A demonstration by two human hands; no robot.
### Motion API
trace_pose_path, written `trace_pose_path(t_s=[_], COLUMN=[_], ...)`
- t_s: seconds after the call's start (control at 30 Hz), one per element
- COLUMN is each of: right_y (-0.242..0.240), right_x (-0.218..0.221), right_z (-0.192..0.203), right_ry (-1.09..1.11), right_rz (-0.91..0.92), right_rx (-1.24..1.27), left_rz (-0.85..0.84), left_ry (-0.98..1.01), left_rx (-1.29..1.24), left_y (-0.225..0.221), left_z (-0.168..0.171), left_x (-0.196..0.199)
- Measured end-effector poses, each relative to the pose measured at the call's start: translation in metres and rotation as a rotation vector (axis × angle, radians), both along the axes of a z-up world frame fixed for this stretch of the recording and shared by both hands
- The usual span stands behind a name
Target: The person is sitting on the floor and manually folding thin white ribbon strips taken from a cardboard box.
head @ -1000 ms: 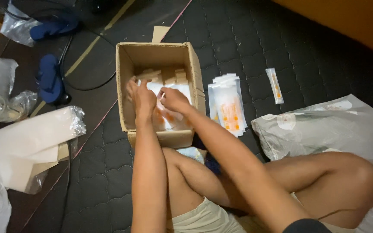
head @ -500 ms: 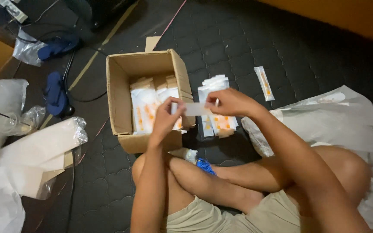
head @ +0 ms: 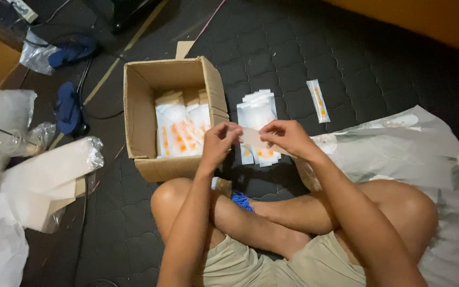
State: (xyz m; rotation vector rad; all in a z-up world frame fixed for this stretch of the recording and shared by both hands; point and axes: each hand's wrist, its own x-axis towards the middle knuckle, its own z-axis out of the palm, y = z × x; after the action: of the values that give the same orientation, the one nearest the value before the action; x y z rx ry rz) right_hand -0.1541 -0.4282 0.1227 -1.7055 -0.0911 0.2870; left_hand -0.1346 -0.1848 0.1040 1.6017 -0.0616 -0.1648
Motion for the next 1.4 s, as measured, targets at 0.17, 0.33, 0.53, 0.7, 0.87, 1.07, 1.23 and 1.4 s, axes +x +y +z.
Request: trace_pose_path(t_s=[0.17, 0.33, 0.53, 0.7, 0.87, 1.07, 1.23, 1.4], right_y=[-0.033, -0.065, -0.073, -0.072, -0.08, -0.079, -0.077, -0.077], right_x=[-0.002, -0.013, -0.02, -0.021, -0.022, -0.025, -0.025, -0.028], right_z=[0.007, 0.009, -0.008, -0.017, -0.019, -0.012, -0.012, -0.01], right_ry=[0.082, 0.14, 0.284, 0.21, 0.225, 0.254, 0.226, 0.236], right_rz=[0.026, -0.022, -0.209, -0.273, -0.28, -0.267, -0.256, -0.265], right_rx=[-0.062, -0.099, 0.113, 0.157, 0.201, 0.238, 0.22, 0.199], left_rz=[0.11, 0.161, 0.053, 0.006, -0.063, -0.066, -0.052, -0.059], left_ry=[-0.026, 0.014, 0.138, 0.175, 0.194, 0.2, 0.202, 0.171], left_rx=[-0.05, -0.152, -0.191, -0.202, -0.138, -0.099, -0.102, -0.117], left_y=[0.023, 0.031, 0.029, 0.029, 0.027, 0.026, 0.022, 0.021], left_z=[0.012, 0.015, 0.011, 0.012, 0.009, 0.01, 0.026, 0.02], left_x=[0.005, 0.005, 0.003, 0.0, 0.006, 0.002, -0.005, -0.005])
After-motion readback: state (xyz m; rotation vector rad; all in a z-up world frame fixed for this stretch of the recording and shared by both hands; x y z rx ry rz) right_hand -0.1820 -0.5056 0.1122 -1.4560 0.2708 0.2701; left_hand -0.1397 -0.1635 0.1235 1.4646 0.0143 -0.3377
